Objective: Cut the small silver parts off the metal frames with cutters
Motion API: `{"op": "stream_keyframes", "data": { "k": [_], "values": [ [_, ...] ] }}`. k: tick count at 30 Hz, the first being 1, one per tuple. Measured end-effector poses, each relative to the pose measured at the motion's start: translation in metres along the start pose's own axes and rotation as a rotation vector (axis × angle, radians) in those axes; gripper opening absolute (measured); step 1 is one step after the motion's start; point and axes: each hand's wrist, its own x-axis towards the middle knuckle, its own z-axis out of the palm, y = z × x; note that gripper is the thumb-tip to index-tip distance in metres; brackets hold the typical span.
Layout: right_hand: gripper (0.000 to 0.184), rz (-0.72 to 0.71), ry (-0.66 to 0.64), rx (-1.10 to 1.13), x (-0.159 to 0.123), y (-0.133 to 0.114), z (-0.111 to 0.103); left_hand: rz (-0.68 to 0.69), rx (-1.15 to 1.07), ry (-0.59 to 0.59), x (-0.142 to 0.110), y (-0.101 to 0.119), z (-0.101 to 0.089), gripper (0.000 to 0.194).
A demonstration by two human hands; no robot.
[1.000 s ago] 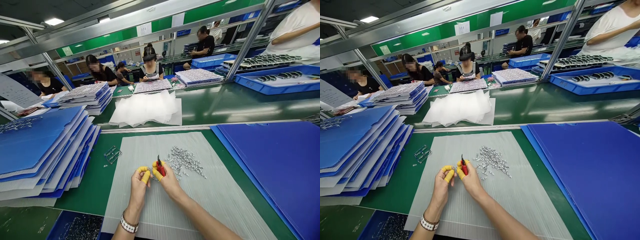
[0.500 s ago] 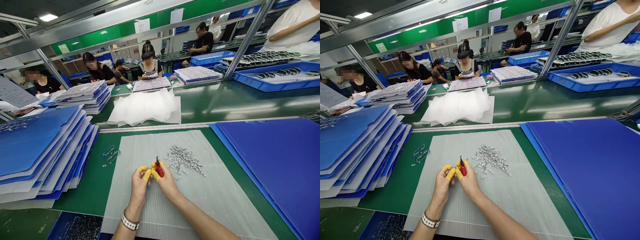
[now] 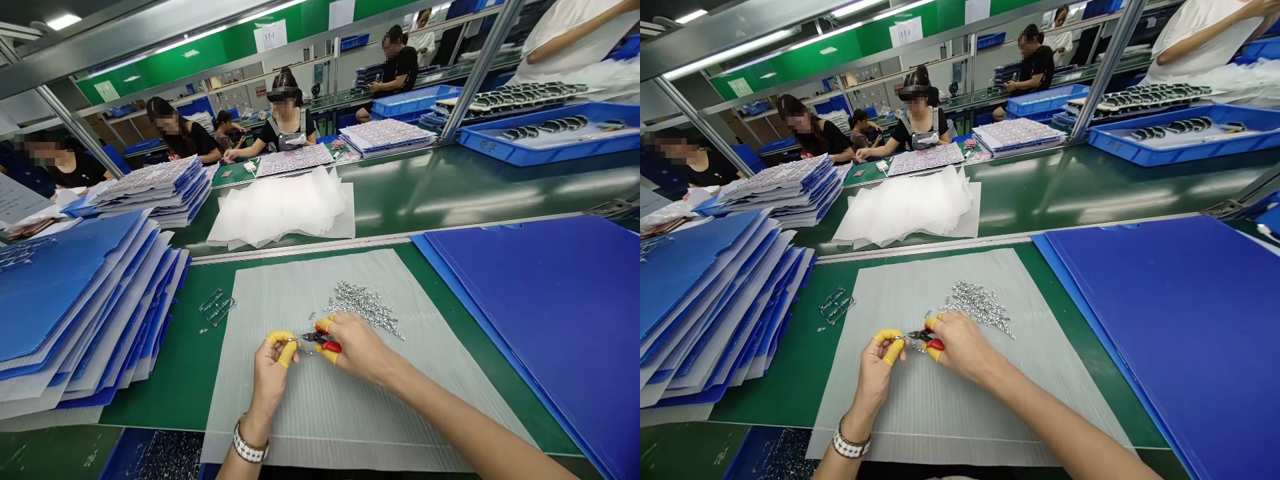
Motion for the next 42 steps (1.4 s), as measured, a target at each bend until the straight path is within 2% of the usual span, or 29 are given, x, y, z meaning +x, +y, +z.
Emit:
{"op": "stream_keyframes", "data": {
  "k": [12,19,26,33,42],
  "values": [
    [0.012,-0.090,-0.014,-0.130,-0.0030,-0.0019,-0.0041,0.048,0.130,-0.022,-0.0052,0.0053,-0.0026,0.019],
    [0.018,-0.091,-0.033,-0.184,-0.0029,-0.0036,-0.0036,0.065,0.158,-0.036,-0.0059,0.0037,-0.0047,0.017],
    [0.015,-0.077,-0.032,-0.241,-0.0042,-0.0071,-0.0038,0.086,0.211,-0.049,-0.0058,0.0073,-0.0065,0.017],
    [0.020,-0.073,-0.034,-0.168,-0.0068,-0.0033,-0.0005,0.084,0.179,-0.067,-0.0071,0.0060,-0.0029,0.014],
    [0.014,-0.083,-0.075,-0.194,-0.0093,-0.0017,-0.0015,0.109,0.221,-0.112,-0.0085,0.0076,-0.0029,0.010]
  ]
}}
